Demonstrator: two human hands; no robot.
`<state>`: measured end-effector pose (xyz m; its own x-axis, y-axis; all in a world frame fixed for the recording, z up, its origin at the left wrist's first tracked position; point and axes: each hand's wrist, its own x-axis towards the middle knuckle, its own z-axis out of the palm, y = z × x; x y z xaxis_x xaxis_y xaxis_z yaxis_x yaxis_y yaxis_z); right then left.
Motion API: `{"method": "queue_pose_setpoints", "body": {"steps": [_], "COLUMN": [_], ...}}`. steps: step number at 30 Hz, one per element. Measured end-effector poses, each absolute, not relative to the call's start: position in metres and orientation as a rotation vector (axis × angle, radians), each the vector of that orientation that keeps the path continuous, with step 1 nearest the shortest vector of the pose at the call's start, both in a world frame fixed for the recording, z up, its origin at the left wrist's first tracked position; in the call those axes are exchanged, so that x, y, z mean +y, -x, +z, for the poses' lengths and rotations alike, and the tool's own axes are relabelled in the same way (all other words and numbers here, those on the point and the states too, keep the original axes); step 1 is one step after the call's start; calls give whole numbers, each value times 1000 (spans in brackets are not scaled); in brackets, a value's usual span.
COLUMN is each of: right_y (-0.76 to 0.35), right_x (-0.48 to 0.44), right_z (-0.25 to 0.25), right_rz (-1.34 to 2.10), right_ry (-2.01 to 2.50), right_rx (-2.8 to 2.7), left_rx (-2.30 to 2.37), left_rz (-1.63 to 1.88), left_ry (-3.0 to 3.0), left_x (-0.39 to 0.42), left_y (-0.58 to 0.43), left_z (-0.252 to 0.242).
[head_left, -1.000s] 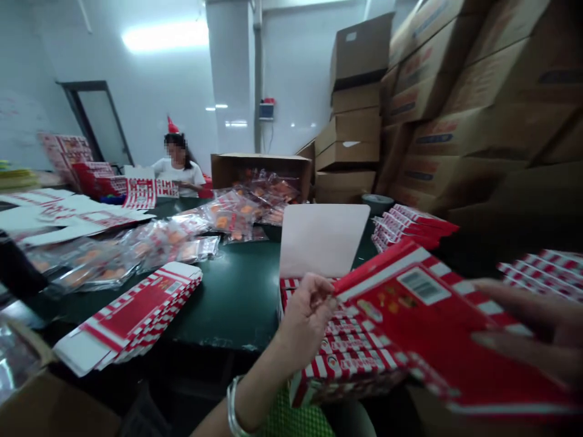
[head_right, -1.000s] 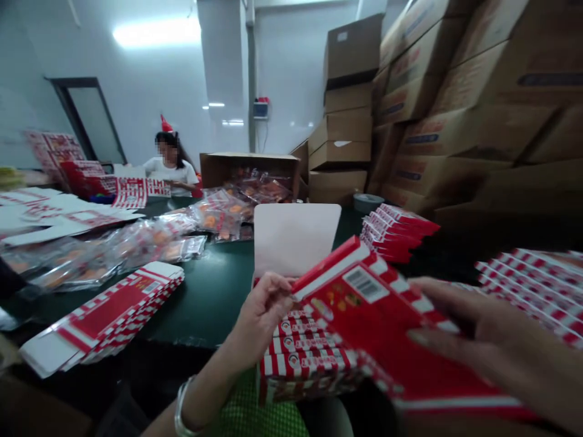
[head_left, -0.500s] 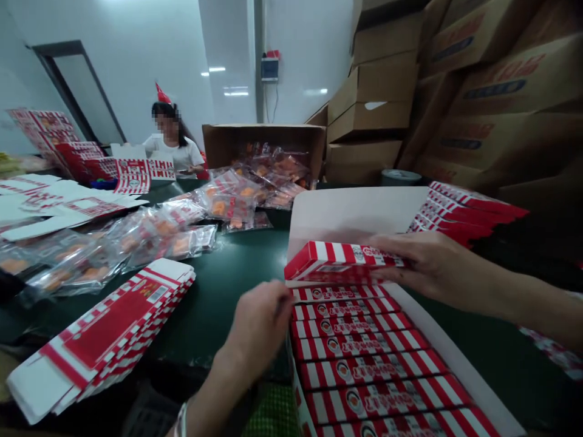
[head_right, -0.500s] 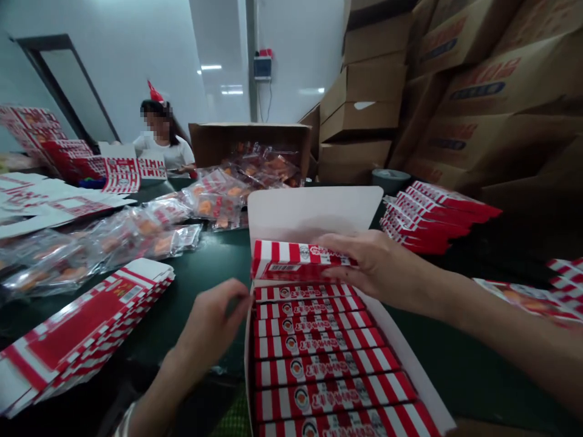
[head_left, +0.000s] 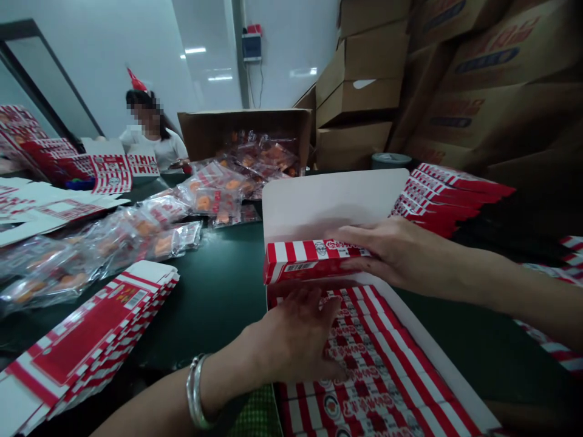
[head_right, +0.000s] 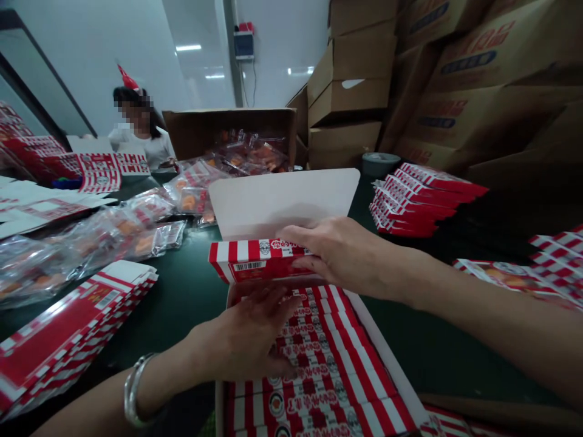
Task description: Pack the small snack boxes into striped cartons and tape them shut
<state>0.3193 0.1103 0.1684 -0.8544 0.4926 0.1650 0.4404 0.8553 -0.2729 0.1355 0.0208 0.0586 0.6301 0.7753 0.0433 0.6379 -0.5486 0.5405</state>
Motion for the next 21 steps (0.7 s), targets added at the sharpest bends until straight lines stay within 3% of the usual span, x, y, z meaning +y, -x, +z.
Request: {"method": "queue_pose_setpoints", "body": {"steps": [8, 15, 21], "right_y": [-316, -347, -351], "right_x": [126, 114, 140], "right_z": [175, 160, 127], "right_rz": [528, 174, 57], "right_ry": [716, 986, 949], "right_rx": [-2926, -2926, -2872], "left_rx": [1045, 1058, 1420], "left_rz": [415, 453, 222], "left_ry": [-2393, -2579, -2661], "left_x": [23, 18, 3], "left_y": [-131, -133, -149], "left_z": [57, 59, 56]}}
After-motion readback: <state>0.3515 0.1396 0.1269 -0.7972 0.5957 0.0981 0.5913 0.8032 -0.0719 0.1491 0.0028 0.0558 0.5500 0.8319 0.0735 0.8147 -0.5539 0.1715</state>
